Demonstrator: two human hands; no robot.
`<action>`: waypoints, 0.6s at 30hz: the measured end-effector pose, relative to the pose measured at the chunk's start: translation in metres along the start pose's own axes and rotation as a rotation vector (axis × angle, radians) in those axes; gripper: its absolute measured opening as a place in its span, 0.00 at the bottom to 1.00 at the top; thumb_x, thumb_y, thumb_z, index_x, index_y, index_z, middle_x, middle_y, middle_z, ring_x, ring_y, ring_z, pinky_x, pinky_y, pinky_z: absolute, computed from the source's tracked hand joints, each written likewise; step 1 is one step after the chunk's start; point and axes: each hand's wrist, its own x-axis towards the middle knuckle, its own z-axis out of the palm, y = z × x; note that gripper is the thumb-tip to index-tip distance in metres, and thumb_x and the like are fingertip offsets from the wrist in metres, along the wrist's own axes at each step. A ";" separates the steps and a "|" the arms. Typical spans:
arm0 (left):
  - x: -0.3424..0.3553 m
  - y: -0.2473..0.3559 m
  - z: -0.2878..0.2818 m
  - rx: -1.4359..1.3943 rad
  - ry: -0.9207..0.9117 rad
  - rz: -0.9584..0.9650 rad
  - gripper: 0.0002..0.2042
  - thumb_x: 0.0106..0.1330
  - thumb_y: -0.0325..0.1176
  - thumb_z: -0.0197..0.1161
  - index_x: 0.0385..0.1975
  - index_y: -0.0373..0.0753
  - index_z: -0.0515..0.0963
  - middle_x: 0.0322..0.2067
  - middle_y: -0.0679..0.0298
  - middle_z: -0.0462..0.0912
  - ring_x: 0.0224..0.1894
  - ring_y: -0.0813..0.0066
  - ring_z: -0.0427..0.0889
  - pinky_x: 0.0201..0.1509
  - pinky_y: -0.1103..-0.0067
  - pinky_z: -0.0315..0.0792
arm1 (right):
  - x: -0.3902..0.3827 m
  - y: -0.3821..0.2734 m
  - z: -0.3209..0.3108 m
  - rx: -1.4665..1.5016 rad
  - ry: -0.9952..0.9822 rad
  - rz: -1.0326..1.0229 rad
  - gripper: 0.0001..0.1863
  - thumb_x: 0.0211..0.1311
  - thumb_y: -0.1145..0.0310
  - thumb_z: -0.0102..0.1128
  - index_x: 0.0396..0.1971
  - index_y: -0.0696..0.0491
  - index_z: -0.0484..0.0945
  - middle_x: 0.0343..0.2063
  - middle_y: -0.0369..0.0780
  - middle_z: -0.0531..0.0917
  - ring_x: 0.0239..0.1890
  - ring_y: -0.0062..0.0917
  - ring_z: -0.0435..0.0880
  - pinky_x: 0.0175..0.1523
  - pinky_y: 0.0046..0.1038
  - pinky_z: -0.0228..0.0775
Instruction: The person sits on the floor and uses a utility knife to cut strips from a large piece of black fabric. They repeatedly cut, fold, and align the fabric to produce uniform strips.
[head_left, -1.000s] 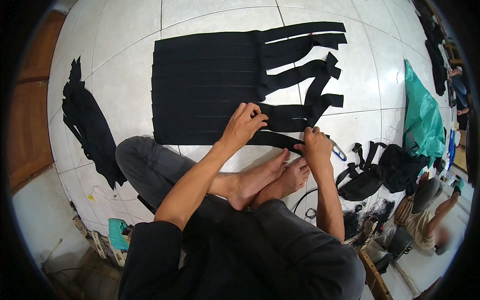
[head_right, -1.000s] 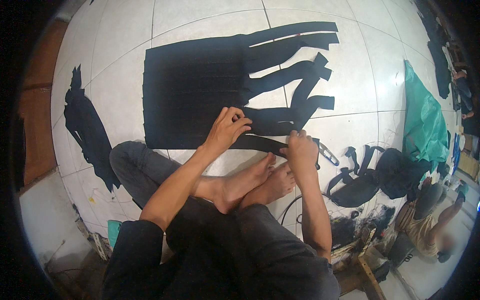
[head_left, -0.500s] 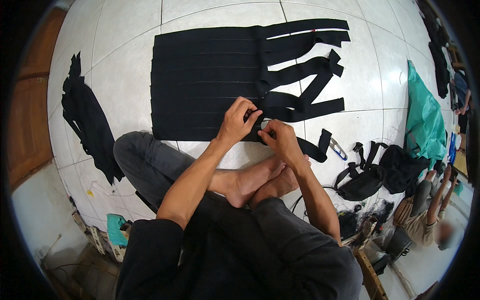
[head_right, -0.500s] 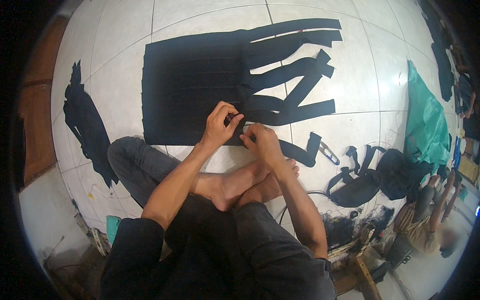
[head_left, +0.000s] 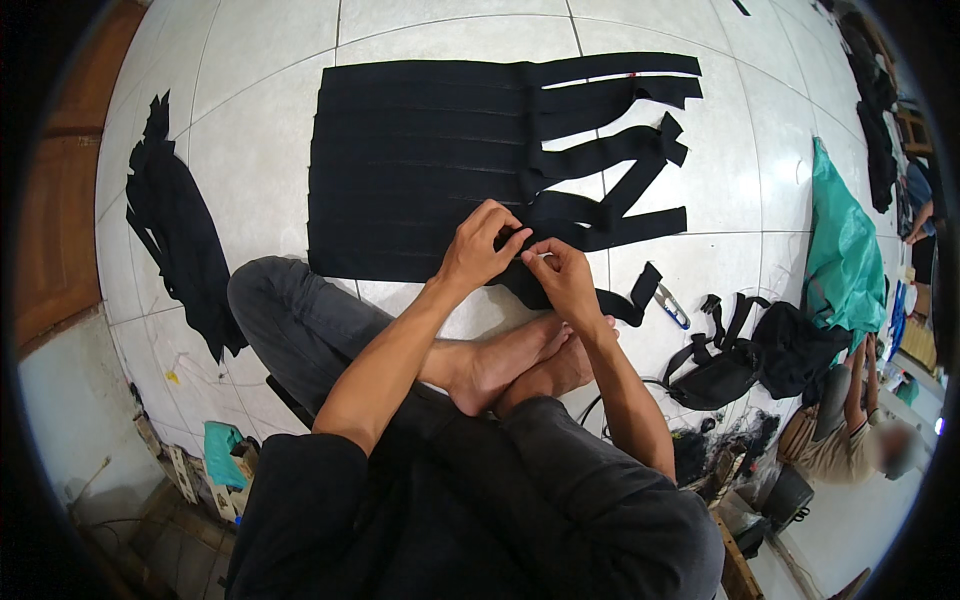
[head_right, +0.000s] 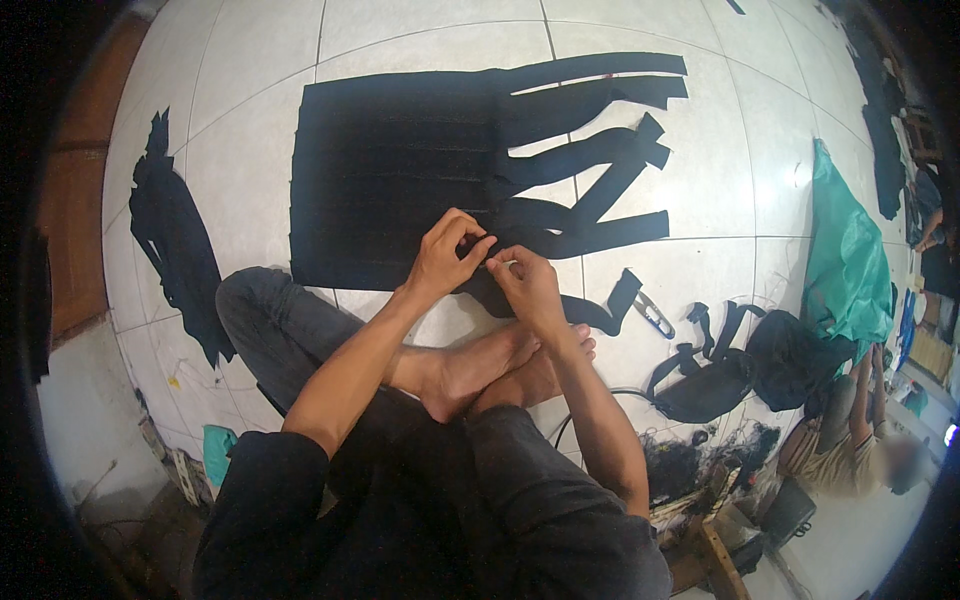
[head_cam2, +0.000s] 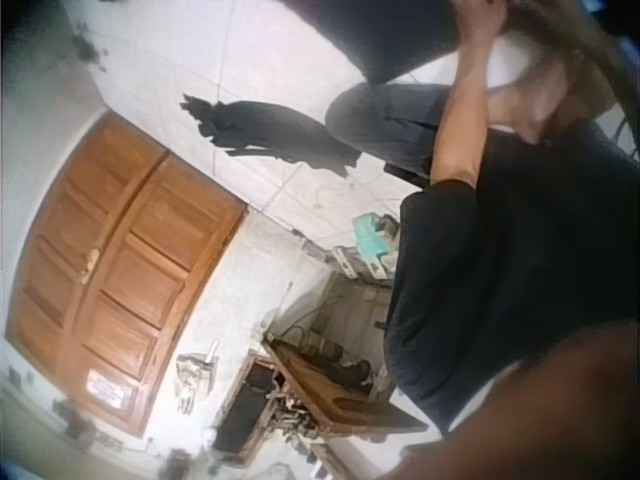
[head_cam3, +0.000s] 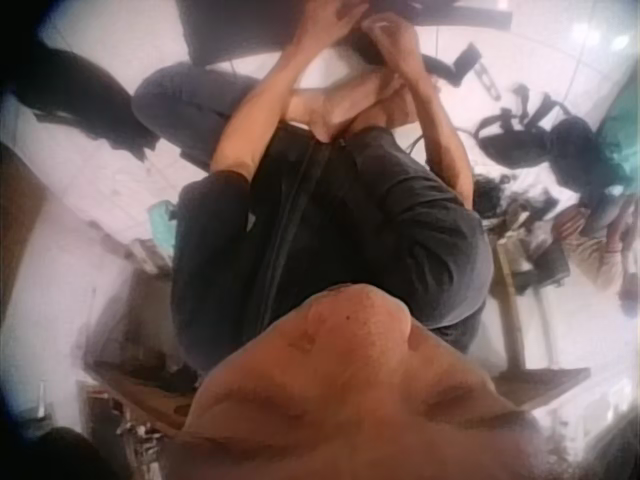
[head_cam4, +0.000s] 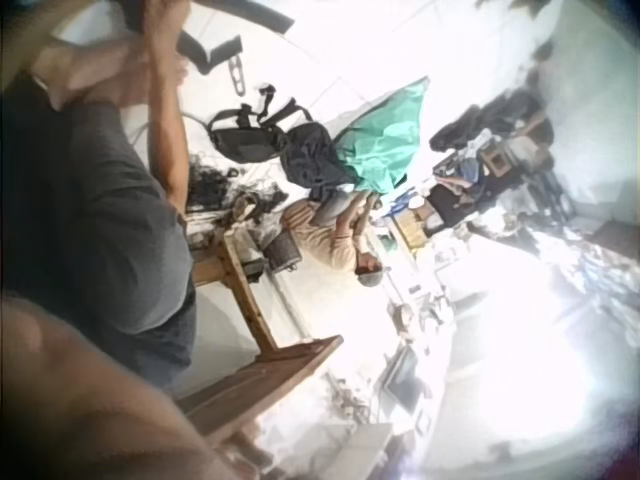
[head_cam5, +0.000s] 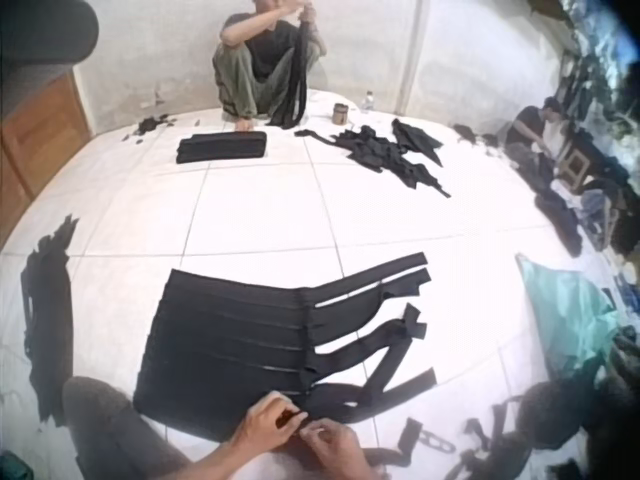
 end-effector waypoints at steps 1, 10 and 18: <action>0.000 0.000 0.000 -0.001 0.001 0.003 0.11 0.64 0.33 0.73 0.34 0.34 0.79 0.33 0.60 0.79 0.31 0.65 0.82 0.34 0.73 0.77 | 0.000 0.001 0.001 0.004 0.007 -0.017 0.11 0.71 0.63 0.65 0.37 0.57 0.84 0.15 0.33 0.75 0.18 0.14 0.67 0.24 0.25 0.54; -0.002 -0.003 -0.001 -0.002 0.006 -0.007 0.12 0.63 0.34 0.75 0.36 0.35 0.80 0.34 0.59 0.79 0.33 0.64 0.82 0.36 0.72 0.77 | -0.007 -0.006 -0.020 0.752 -0.032 0.118 0.10 0.77 0.60 0.56 0.42 0.52 0.76 0.29 0.35 0.80 0.22 0.14 0.67 0.27 0.22 0.60; 0.000 0.007 -0.015 0.270 -0.080 0.137 0.20 0.58 0.41 0.78 0.47 0.41 0.83 0.47 0.62 0.77 0.51 0.61 0.75 0.56 0.65 0.72 | -0.053 0.050 -0.088 1.126 0.152 0.037 0.06 0.74 0.66 0.58 0.39 0.51 0.73 0.33 0.35 0.78 0.27 0.18 0.72 0.33 0.25 0.66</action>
